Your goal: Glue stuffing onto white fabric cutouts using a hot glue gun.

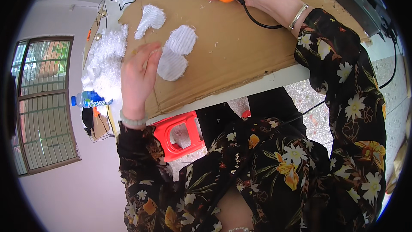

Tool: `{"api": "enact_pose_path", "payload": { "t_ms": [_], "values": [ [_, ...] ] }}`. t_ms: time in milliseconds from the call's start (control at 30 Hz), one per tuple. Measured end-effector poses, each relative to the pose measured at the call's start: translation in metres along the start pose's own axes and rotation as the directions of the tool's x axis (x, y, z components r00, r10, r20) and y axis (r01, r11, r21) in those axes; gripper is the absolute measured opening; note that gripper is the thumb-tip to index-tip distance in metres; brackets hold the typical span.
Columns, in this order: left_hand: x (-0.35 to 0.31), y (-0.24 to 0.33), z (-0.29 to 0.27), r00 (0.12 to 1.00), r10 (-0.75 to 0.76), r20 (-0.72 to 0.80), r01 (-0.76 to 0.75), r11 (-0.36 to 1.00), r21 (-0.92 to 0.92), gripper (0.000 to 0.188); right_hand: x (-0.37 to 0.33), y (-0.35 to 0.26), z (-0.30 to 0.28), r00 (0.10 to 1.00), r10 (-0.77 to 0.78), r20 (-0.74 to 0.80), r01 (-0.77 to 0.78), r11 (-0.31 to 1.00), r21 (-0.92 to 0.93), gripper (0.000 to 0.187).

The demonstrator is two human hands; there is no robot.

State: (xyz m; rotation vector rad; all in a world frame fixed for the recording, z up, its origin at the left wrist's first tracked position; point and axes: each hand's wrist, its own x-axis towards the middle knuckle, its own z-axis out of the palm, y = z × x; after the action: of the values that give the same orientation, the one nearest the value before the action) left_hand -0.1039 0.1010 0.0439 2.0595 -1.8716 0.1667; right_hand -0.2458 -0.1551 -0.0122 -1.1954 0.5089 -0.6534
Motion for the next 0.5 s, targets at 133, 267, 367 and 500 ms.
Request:
{"api": "enact_pose_path", "payload": {
  "t_ms": [133,267,367,500],
  "values": [
    [0.036,-0.014,0.027,0.961,0.237,-0.143,-0.218,0.966,0.138,0.022,-0.001,-0.002,0.006,1.0,-0.013,-0.007,0.013,1.0,-0.013,0.034],
    [0.043,-0.009,0.036,0.975,-0.103,0.195,0.19,0.842,-0.504,0.024,0.001,-0.002,0.017,0.999,-0.012,0.04,0.011,0.999,0.035,0.033],
    [0.072,0.016,0.052,0.969,-0.017,0.245,0.175,0.747,-0.641,0.026,-0.001,0.003,-0.003,1.0,0.018,-0.008,-0.018,0.999,0.036,0.032],
    [0.088,0.007,0.056,0.968,0.005,0.253,0.157,0.773,-0.614,0.027,0.0,-0.002,0.01,1.0,-0.014,0.013,0.014,0.999,0.029,0.032]
  ]
}}
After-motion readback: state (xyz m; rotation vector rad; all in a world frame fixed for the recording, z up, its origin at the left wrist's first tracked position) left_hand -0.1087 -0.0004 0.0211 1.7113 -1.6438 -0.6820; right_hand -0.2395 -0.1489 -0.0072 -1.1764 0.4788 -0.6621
